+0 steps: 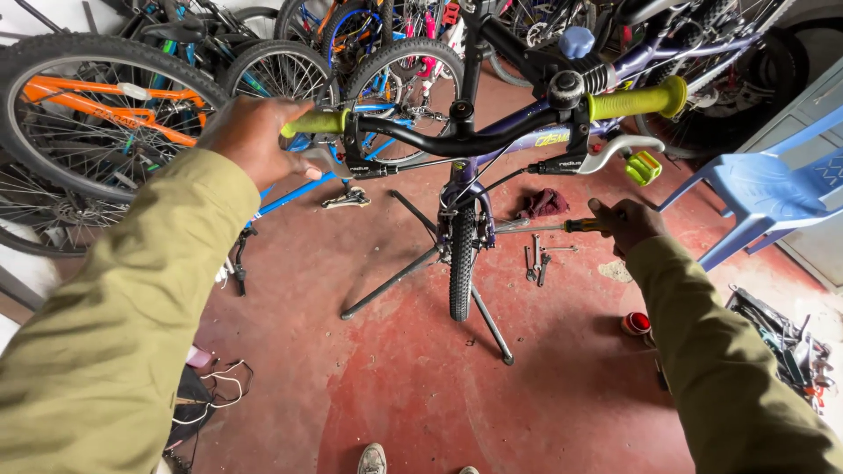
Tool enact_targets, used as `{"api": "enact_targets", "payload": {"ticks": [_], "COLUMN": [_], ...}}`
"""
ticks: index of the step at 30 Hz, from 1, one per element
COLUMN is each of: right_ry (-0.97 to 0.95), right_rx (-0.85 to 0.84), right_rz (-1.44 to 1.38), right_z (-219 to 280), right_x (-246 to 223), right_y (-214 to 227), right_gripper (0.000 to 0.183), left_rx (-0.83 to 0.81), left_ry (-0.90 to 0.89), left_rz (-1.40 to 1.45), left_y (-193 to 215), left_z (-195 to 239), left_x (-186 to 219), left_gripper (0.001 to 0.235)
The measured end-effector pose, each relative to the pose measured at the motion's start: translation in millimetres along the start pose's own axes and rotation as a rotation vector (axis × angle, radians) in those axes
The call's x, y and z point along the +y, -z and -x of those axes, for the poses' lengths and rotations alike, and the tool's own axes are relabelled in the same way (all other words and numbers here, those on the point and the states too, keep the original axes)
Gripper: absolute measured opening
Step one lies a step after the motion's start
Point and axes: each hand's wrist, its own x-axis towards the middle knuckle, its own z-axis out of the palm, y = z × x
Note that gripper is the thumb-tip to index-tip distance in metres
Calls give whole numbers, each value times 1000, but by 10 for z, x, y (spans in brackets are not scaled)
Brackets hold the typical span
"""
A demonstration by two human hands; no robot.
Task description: The person works on the front fork and handlebars of a purple bicycle mounted on a stand. They use a screwdriver to tighten bolts on the fork and handlebar stem, occasionally reaching for tools in a nearby tray. The person also adjusts the handlebar grips and brake levers during the process.
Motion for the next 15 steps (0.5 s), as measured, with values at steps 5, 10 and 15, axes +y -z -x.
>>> {"api": "enact_targets", "payload": {"ticks": [5,10,15], "right_ry": [-86,-74,-111], "right_rx": [2,-35,-51], "right_rz": [292,436,479], "right_z": [-122,-7,86], "right_x": [106,-65,-172], "right_y": [13,-8,-9], "right_gripper": [66,44,44], "left_rx": [51,76,155], "left_ry": [47,-18,66], "left_rz": [-74,76,-11], "left_y": [26,-149,-134], "left_z": [5,-38,20], "left_x": [24,-33,42], "left_gripper": [50,89,60]}}
